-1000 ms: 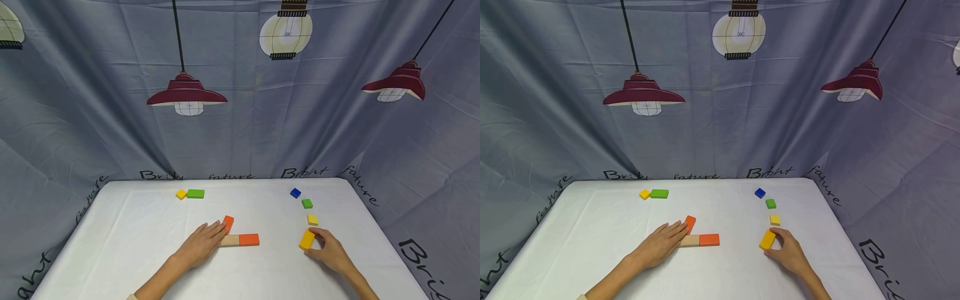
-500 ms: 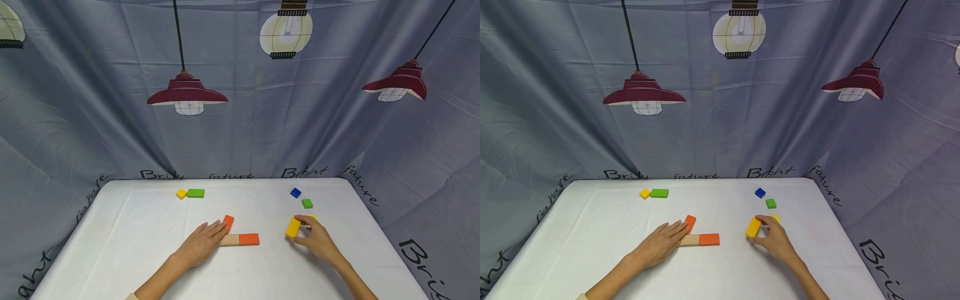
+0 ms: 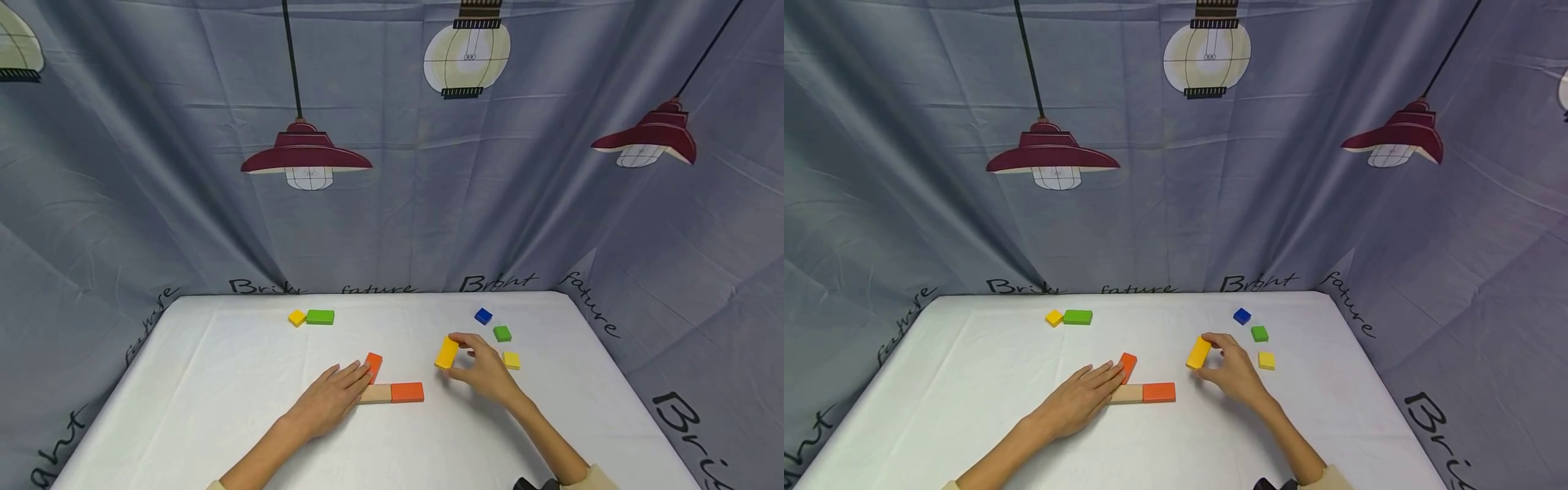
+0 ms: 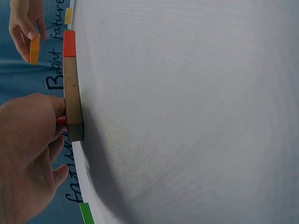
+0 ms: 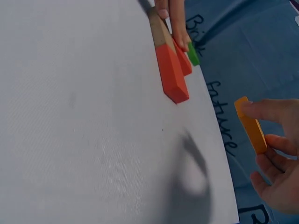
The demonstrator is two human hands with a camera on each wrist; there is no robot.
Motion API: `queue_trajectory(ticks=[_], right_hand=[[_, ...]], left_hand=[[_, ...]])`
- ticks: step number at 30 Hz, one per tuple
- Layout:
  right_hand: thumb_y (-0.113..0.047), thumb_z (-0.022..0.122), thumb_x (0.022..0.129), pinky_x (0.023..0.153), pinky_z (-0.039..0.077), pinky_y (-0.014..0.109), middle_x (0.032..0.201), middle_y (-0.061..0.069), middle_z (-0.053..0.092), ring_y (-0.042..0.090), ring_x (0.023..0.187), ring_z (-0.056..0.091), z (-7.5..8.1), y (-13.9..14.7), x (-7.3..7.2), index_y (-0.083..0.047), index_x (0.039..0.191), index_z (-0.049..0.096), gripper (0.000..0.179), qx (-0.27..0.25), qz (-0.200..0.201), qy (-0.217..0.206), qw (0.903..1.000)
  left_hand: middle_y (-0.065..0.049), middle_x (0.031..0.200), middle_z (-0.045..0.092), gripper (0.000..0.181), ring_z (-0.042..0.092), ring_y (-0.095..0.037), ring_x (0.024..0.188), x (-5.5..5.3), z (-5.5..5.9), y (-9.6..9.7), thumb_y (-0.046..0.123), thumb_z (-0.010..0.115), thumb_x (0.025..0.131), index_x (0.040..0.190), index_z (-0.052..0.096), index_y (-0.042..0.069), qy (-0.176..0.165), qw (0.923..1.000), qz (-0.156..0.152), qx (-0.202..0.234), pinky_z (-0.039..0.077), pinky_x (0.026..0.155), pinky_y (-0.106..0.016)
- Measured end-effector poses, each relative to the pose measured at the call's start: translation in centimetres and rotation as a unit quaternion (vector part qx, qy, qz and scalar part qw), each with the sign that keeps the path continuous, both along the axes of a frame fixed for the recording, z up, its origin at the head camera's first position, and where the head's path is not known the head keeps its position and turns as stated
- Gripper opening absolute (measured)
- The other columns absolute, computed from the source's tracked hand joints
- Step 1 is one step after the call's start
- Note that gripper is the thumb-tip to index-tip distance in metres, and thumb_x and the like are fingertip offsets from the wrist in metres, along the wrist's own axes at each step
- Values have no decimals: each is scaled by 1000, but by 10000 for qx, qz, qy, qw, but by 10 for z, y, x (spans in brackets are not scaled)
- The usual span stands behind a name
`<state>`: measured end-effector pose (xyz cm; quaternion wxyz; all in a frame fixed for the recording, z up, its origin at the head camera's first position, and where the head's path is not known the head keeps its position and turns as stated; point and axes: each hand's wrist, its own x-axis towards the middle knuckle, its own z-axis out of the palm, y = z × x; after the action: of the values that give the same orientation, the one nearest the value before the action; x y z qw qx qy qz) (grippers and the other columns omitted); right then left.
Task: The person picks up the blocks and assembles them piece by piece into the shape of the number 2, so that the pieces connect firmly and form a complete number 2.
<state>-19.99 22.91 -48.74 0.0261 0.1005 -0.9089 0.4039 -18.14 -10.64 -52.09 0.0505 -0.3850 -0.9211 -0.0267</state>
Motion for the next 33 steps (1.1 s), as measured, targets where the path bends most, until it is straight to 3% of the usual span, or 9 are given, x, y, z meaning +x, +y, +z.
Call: queue_trajectory(ticks=[15, 27, 33], right_hand=[[-5, 88, 74, 101, 46, 49, 130, 13, 58, 33, 118, 55, -9, -51, -23, -2, 131, 61, 63, -412, -13, -192, 9990], [-8, 87, 77, 99, 49, 47, 131, 15, 56, 34, 116, 58, -21, -75, -50, -2, 133, 60, 62, -355, 151, -406, 9984], [-6, 87, 76, 101, 47, 47, 128, 17, 57, 34, 115, 58, -26, -86, -59, 0, 130, 61, 61, -207, 198, -397, 9988]], left_hand=[[-4, 153, 45, 45, 40, -23, 141, 4, -2, -1, 27, 52, 105, 147, 51, 10, 20, 9999, -22, 105, 37, 110, -47], [-3, 156, 41, 47, 35, -21, 143, 0, -1, 0, 30, 47, 107, 150, 47, 12, -124, 9998, 79, -126, 33, 113, -46], [-5, 154, 44, 46, 39, -22, 141, 0, -1, -1, 28, 50, 106, 148, 49, 10, 8, 10000, -30, 2, 36, 111, -48]])
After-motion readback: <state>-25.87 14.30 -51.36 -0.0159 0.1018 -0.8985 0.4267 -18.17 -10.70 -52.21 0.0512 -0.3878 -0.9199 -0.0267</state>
